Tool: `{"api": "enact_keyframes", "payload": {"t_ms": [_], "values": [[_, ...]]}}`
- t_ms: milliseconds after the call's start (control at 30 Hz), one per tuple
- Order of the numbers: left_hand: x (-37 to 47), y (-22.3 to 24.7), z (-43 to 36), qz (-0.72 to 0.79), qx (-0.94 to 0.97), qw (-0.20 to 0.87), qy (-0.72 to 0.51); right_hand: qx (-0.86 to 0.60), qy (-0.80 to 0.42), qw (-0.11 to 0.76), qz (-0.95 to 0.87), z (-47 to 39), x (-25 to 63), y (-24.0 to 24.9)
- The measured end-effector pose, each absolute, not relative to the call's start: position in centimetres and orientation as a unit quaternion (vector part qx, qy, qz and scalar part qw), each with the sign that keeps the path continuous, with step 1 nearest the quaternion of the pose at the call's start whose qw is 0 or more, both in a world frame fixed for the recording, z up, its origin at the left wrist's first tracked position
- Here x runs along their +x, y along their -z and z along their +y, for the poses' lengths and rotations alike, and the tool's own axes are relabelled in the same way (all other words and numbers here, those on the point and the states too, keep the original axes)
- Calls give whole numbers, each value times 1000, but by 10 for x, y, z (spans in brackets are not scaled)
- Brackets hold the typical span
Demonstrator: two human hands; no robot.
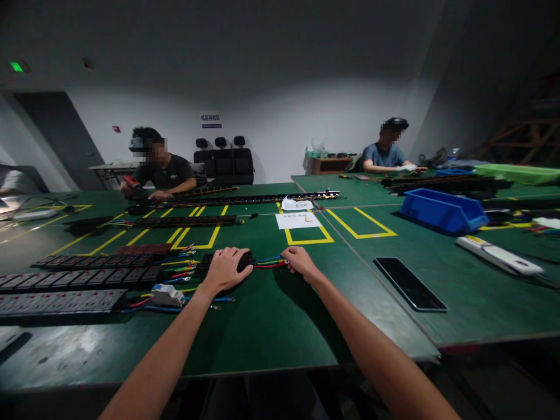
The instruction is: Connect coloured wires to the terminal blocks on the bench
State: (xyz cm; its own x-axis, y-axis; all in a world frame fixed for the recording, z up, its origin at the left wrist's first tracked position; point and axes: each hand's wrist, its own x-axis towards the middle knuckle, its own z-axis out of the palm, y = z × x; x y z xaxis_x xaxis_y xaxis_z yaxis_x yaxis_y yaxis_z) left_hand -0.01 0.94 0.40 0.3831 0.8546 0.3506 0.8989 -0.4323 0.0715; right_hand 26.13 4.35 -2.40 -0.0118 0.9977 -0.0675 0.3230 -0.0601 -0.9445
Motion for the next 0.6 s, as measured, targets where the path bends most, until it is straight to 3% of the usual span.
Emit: {"api": "enact_keyframes", "payload": {"t_ms": [600], "values": [[0, -4, 9, -530, -828, 75, 166, -579, -436, 396, -564, 44, 262, 25]]}}
